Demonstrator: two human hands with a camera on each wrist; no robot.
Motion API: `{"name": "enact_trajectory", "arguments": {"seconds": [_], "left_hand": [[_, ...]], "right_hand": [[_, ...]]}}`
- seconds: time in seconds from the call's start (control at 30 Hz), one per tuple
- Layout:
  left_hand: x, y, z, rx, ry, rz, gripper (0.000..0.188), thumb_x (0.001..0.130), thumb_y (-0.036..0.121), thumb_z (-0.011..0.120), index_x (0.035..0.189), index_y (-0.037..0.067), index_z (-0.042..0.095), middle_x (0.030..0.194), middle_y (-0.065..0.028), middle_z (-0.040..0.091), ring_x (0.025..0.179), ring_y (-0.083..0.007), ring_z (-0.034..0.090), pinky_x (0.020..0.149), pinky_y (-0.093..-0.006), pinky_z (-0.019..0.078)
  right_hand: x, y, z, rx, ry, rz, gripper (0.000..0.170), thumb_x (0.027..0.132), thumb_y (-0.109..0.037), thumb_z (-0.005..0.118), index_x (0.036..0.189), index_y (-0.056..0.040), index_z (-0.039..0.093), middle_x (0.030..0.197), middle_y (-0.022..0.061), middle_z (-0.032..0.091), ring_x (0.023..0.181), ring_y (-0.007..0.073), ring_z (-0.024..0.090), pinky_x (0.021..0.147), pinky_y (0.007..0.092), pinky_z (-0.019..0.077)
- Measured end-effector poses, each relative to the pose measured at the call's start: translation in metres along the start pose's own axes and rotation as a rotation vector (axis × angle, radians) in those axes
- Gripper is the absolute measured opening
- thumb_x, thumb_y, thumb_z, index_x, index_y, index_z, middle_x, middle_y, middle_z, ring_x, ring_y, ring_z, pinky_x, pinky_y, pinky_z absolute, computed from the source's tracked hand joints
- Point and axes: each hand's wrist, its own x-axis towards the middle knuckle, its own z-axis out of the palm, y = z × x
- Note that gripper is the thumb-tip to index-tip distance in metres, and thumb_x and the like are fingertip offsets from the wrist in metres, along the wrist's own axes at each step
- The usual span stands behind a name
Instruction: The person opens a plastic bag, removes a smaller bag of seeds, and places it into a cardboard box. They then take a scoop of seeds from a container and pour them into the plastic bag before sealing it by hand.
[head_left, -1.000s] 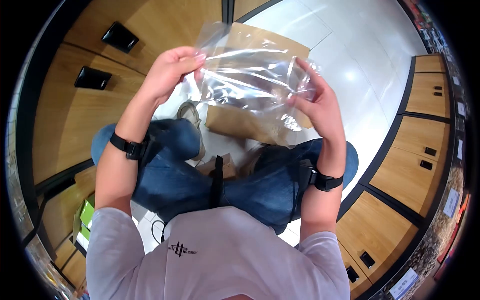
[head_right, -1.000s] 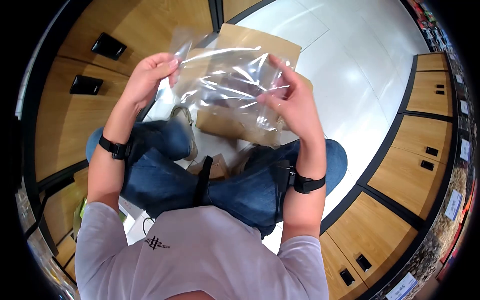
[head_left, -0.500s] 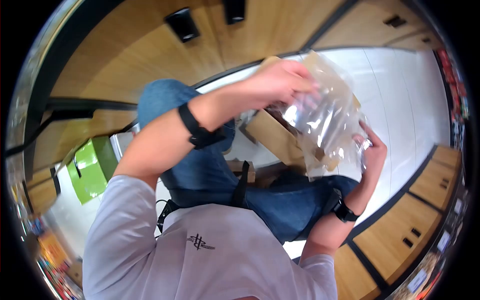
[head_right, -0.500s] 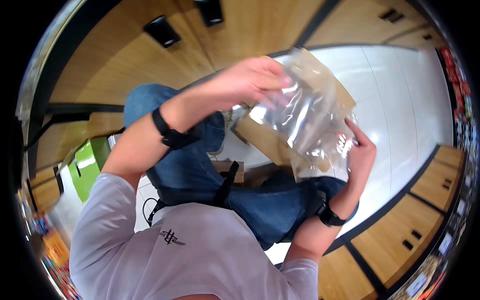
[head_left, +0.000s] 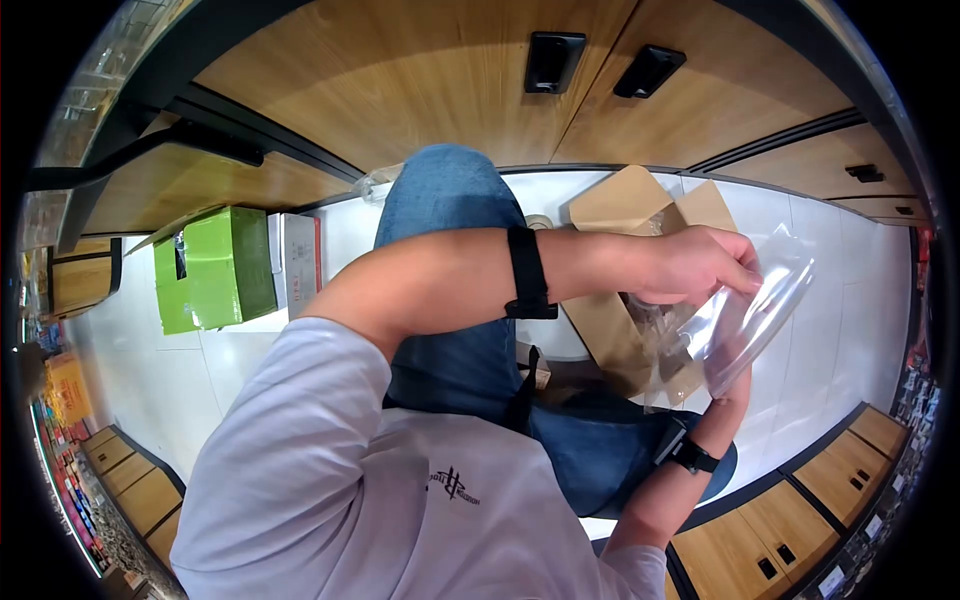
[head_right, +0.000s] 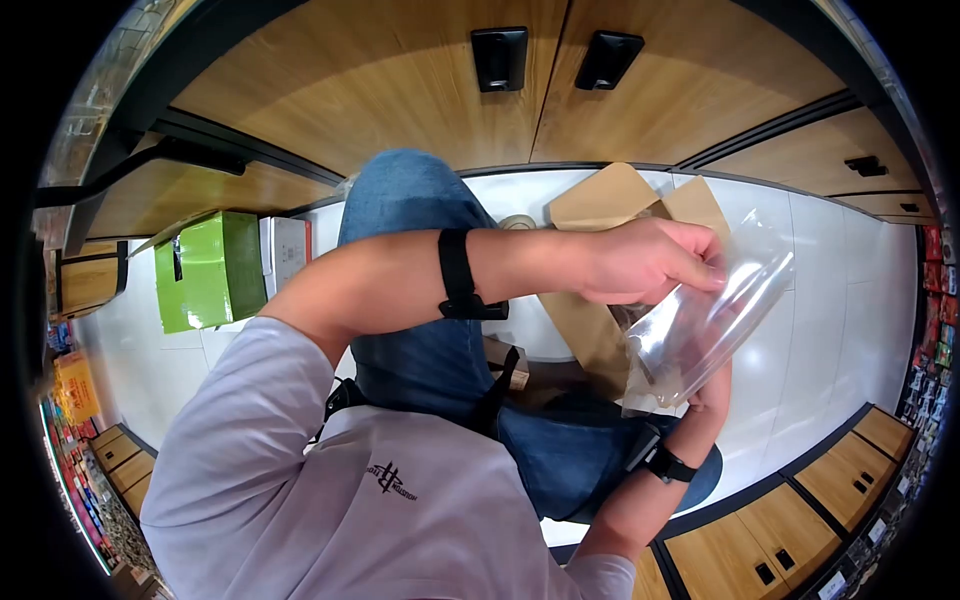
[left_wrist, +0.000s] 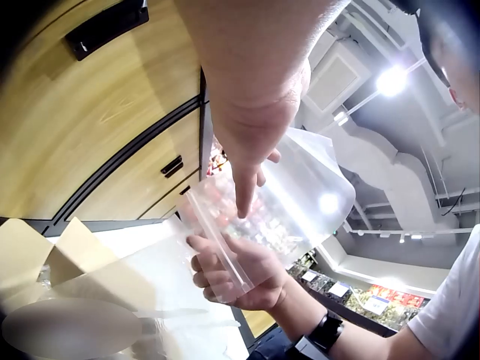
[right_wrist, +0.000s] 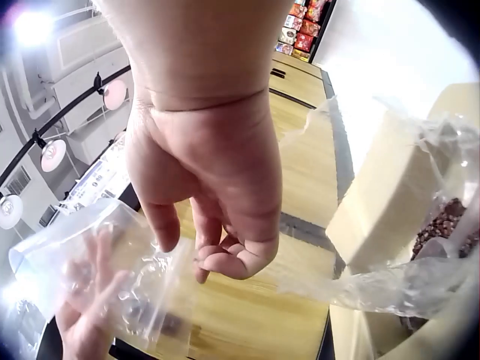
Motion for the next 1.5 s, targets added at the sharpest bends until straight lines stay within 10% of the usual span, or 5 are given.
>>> {"name": "enact_trajectory", "arguments": {"seconds": [0.33,0.5,0.73,0.97,1.5], "left_hand": [[-0.015,0.03,0.003,-0.016,-0.165,0.053,0.016,0.103,0.011,0.044,0.112,-0.001,0.045,0.133,-0.0301,0.053,0.126,-0.0394,0.053,0.108,-0.0517,0.0436],[-0.01,0.031,-0.009,0.059,-0.164,0.115,0.011,0.103,0.013,0.042,0.102,0.003,0.046,0.136,-0.0333,0.048,0.133,-0.0459,0.044,0.109,-0.057,0.0412],[-0.005,0.027,-0.012,0.147,-0.111,0.145,0.013,0.103,0.014,0.043,0.096,0.005,0.047,0.133,-0.0339,0.049,0.132,-0.0487,0.043,0.108,-0.0642,0.0385],[0.002,0.018,-0.016,0.174,-0.068,0.078,0.011,0.102,0.016,0.046,0.099,0.006,0.049,0.133,-0.0313,0.051,0.133,-0.0467,0.043,0.106,-0.0631,0.0402],[0.011,0.006,-0.023,0.176,-0.07,0.025,0.032,0.103,0.017,0.044,0.13,0.001,0.047,0.136,-0.0246,0.052,0.133,-0.0448,0.044,0.108,-0.0602,0.039]], "right_hand": [[-0.013,-0.041,0.047,0.238,0.068,-0.086,0.053,0.102,-0.034,0.049,0.142,0.0004,0.042,0.123,0.0127,0.059,0.105,0.0229,0.061,0.089,0.0355,0.0518],[-0.009,-0.041,0.041,0.442,0.299,-0.424,0.022,0.102,-0.019,0.051,0.112,-0.0009,0.059,0.097,0.0065,0.067,0.078,0.0143,0.065,0.068,0.0282,0.0545],[-0.04,-0.053,0.028,0.676,0.169,-0.442,0.023,0.101,-0.027,0.053,0.109,-0.0055,0.059,0.085,0.0031,0.063,0.065,0.0099,0.058,0.055,0.0228,0.047],[-0.05,-0.05,0.015,0.864,0.135,-0.446,0.054,0.102,-0.048,0.038,0.114,0.0005,0.057,0.092,0.0214,0.065,0.069,0.0285,0.062,0.06,0.037,0.0509],[-0.066,-0.048,0.023,0.843,-0.084,-0.486,0.025,0.102,-0.022,0.054,0.109,0.0007,0.062,0.096,0.0098,0.07,0.083,0.0184,0.07,0.074,0.032,0.0591]]}}
